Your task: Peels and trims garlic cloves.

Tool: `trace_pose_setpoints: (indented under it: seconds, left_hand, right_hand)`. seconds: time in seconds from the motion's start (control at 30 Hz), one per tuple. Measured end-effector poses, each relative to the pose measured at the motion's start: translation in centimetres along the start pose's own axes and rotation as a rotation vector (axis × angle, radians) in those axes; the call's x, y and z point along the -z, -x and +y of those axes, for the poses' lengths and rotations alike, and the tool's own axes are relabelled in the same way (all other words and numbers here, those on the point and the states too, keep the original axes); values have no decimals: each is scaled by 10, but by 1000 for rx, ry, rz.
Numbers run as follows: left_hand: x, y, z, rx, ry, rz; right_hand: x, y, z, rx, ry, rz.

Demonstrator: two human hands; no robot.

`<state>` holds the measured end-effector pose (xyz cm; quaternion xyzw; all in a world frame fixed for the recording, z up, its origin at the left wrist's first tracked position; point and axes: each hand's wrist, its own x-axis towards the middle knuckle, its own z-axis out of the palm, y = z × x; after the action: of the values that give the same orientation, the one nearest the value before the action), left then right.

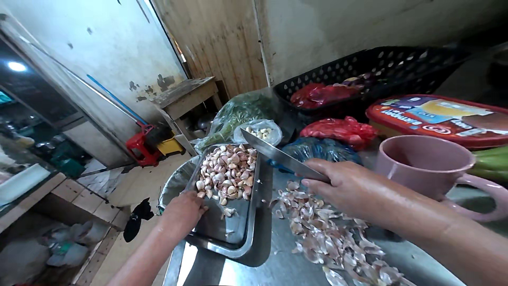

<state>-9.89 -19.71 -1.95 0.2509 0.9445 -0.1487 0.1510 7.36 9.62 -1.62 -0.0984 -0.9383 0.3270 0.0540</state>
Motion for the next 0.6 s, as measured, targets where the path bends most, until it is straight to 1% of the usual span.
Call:
trace_pose_setpoints:
  seconds: [0.1, 0.23, 0.33, 0.43, 0.5, 0.6]
  left_hand:
    - [2, 0, 0, 6, 56, 53]
    - [11, 4, 1, 28, 249, 166]
    - [19, 9, 3, -2, 358, 252]
    - [23, 8, -1, -37, 304, 246]
    - [25, 6, -3, -18, 228, 206]
    - [22, 3, -1, -14, 179, 164]
  right_hand:
    - [6, -1, -5, -45, 1, -82]
    - [3, -2, 1, -18, -3, -41]
    - [4, 0, -3, -15, -4, -29]
    - [5, 2, -6, 3, 12, -32]
    - [3, 2, -4, 16, 20, -17]
    - [5, 2, -5, -1, 15, -42]
